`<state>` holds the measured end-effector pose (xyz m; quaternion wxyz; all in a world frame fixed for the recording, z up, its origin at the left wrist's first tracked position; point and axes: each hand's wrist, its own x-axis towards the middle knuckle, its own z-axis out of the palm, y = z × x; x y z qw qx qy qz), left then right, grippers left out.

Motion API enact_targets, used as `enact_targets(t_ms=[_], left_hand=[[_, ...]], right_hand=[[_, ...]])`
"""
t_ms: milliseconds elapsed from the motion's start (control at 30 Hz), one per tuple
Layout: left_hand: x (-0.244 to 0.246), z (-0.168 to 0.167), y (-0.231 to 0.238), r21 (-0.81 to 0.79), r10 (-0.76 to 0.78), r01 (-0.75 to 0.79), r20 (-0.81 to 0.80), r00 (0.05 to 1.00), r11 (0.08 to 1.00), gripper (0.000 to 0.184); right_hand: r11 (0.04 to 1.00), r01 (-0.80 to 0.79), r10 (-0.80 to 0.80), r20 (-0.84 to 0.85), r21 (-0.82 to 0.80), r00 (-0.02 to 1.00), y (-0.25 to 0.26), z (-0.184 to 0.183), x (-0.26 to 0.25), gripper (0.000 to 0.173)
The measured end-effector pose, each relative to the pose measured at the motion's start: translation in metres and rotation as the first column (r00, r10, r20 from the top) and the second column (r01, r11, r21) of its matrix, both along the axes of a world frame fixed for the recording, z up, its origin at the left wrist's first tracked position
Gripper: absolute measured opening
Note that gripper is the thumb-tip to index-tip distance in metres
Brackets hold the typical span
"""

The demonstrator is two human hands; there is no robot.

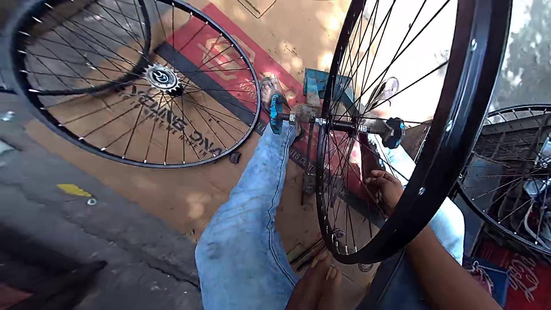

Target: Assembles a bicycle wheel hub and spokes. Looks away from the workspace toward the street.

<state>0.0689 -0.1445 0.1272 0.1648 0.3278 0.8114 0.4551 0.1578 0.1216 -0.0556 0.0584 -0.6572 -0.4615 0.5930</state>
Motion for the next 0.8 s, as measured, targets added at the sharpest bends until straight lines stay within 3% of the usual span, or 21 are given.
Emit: enact_targets(t_ms=[133,267,367,467,567,633,733,800], left_hand=[[-0.005,0.006,0.017,0.017,-0.030,0.030,-0.044,0.999,0.999,0.072],[0.002,0.012,0.039,-0.038,0.016,-0.021,-0.144,0.989,0.999,0.063],[0.006,-0.001,0.050,-0.117,0.094,-0.119,-0.197,0.976,0.986,0.045],[0.018,-0.037,0.043,-0.209,0.099,-0.158,-0.269,0.958,0.965,0.025],[0.026,-0.065,0.019,-0.414,-0.019,-0.060,-0.182,0.983,0.908,0.039],[0.024,-0.068,0.010,-0.528,-0.041,0.009,-0.048,0.998,0.849,0.061],[0.023,-0.056,0.010,-0.463,-0.002,-0.024,-0.057,0.998,0.886,0.090],[0.023,-0.040,0.012,-0.336,0.010,-0.034,-0.074,0.997,0.941,0.089]], right_hand=[[0.999,-0.038,0.038,-0.007,0.029,0.999,-0.002,0.003,-0.002,0.024],[1.000,-0.023,0.023,0.006,-0.006,1.000,-0.001,0.017,-0.007,0.025],[0.996,-0.077,0.077,0.011,-0.050,0.997,0.001,0.011,-0.004,0.025],[0.996,-0.091,0.091,0.010,-0.012,0.996,-0.001,-0.009,0.005,0.025],[0.994,-0.106,0.106,0.002,0.004,0.994,-0.002,-0.019,0.006,0.026],[0.994,-0.107,0.107,-0.008,0.017,0.994,-0.003,-0.021,0.005,0.025],[0.996,-0.089,0.089,-0.014,-0.015,0.996,-0.004,-0.022,0.003,0.024],[0.997,-0.059,0.057,-0.047,-0.058,0.997,-0.007,-0.022,0.005,0.025]])
